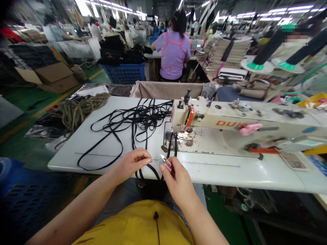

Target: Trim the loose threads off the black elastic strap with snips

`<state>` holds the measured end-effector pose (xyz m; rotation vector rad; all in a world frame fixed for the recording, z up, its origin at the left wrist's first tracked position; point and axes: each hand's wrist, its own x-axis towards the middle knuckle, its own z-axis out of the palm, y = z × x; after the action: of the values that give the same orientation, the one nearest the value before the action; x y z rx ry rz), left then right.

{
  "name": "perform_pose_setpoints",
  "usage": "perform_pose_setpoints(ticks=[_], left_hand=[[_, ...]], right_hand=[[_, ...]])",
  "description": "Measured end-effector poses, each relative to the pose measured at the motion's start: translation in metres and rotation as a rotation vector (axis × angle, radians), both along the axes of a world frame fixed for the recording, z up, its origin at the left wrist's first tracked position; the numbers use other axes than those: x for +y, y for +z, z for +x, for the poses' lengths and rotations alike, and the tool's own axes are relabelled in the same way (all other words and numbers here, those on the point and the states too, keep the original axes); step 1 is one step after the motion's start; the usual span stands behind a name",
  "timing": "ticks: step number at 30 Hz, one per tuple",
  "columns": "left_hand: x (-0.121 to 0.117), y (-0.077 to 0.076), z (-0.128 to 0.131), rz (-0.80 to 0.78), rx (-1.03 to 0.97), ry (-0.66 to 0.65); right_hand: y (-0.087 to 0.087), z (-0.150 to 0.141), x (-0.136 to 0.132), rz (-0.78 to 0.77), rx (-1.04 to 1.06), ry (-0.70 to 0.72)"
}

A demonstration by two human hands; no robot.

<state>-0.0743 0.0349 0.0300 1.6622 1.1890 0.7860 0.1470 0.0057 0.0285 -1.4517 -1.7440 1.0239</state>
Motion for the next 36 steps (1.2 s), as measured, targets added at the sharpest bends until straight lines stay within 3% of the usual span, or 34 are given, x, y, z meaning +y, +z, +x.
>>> perform_pose_setpoints(ticks=[3, 8, 15, 22, 29, 33, 36], left_hand=[[0.001, -0.003, -0.001, 0.019, -0.030, 0.013], [0.001, -0.003, 0.001, 0.044, -0.061, 0.004], [0.000, 0.000, 0.002, 0.045, -0.107, 0.001], [0.001, -0.001, -0.001, 0.050, -0.141, -0.014], [0.005, 0.000, -0.004, 0.061, -0.136, -0.001], [0.010, 0.001, -0.022, 0.151, 0.007, 0.026], [0.009, 0.003, -0.035, 0.316, 0.373, 0.162]], right_hand=[[0.001, -0.001, -0.005, 0.035, -0.140, 0.101], [-0.004, -0.004, -0.005, 0.091, -0.306, 0.124], [-0.016, -0.007, -0.001, 0.327, -0.413, 0.172], [-0.022, -0.009, 0.000, 0.503, -0.463, 0.179], [-0.023, -0.002, 0.000, 0.475, -0.402, 0.114], [-0.021, 0.019, 0.003, 0.364, -0.359, 0.034], [-0.021, 0.045, 0.011, 0.302, -0.403, -0.098]])
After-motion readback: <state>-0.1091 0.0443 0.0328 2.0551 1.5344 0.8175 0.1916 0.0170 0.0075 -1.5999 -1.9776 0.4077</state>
